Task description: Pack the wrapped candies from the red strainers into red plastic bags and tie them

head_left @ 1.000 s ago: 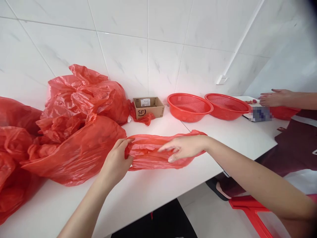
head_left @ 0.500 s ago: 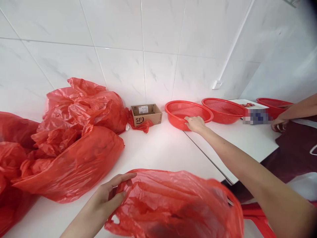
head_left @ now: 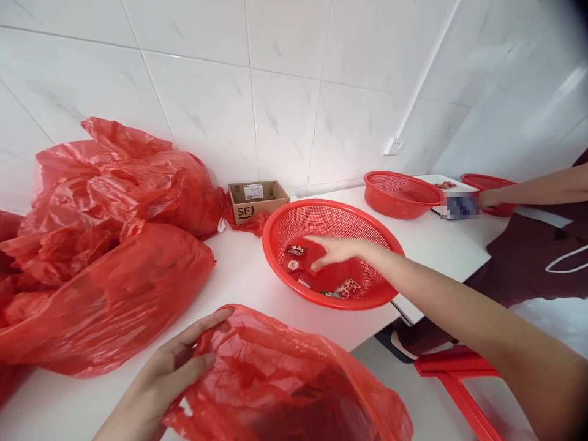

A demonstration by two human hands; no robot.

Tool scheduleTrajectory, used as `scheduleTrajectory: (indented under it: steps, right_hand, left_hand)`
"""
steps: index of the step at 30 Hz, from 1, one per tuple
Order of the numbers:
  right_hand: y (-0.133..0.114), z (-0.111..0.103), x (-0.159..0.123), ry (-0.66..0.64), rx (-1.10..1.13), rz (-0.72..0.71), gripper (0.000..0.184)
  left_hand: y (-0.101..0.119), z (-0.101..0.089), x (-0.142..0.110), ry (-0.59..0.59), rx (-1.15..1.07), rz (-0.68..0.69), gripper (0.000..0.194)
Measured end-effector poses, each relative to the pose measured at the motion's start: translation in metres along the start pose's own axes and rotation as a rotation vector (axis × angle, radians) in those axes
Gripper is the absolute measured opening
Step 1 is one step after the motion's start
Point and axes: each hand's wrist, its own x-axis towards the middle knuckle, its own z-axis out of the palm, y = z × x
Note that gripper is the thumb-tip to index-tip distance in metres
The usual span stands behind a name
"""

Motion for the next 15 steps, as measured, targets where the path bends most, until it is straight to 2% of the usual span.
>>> scheduleTrajectory:
  steps: [2, 5, 8, 11, 15]
  right_hand:
    - [-0.005, 0.013, 0.003, -0.109, -0.125, -0.023, 0.112]
    - [-0.017, 0.025, 0.013, -0.212, -0.305, -0.06, 0.107]
    - [-0.02, 0.025, 0.029, -0.28, -0.412, -0.063, 0.091]
    - [-0.014, 0.022, 0.039, -0.261, -0.433, -0.027, 0.07]
    - [-0.004, 0.015, 0.036, -0.238, -0.417, 0.003, 0.044]
  left_hand:
    - [-0.006, -0.007, 0.0, 0.024, -0.054, -0.038, 0.068]
    - [-0.012, -0.013, 0.003, 0.085, -0.031, -0.068, 0.067]
    - [-0.012, -0.011, 0.002, 0.106, -0.041, -0.122, 0.075]
    - [-0.008, -0.006, -0.004, 0.092, -0.11, -0.163, 0.089]
    - [-0.003, -0.001, -0.01, 0.175, -0.18, -0.075, 0.092]
